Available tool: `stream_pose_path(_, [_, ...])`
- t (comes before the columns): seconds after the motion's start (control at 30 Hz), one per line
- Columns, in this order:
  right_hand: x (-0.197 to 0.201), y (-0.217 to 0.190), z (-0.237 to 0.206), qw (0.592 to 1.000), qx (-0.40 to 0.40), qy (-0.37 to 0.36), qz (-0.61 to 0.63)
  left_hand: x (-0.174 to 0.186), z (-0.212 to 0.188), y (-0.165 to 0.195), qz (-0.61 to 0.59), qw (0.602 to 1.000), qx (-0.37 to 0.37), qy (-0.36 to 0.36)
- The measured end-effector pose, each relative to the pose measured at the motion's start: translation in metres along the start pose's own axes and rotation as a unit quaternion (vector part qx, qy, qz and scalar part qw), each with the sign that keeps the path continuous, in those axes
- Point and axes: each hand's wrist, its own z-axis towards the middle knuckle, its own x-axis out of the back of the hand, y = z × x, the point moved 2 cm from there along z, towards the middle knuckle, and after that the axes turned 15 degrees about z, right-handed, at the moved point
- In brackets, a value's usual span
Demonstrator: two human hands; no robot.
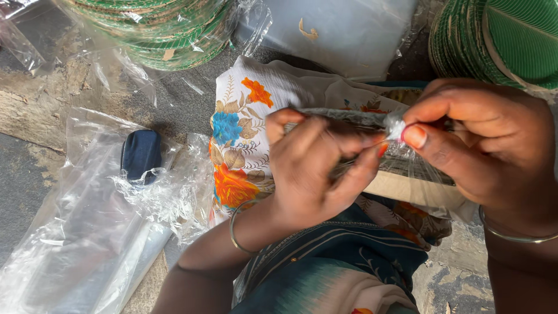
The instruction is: The person stacks green leaf-patterned disposable plates and wraps them in clear plastic film. They smooth the film around the stack, fold the edges, and secure the bundle with a rubber band. The wrapped stack is then placed on the floor next to other completed bundles.
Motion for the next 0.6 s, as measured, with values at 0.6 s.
stream_pose_path(0.6, [-0.002,-0.007,0.021,0.975,0.151,-0.043,-0.158,0.018,0.014,-0.004,0.017,0.998,0.001,-0.062])
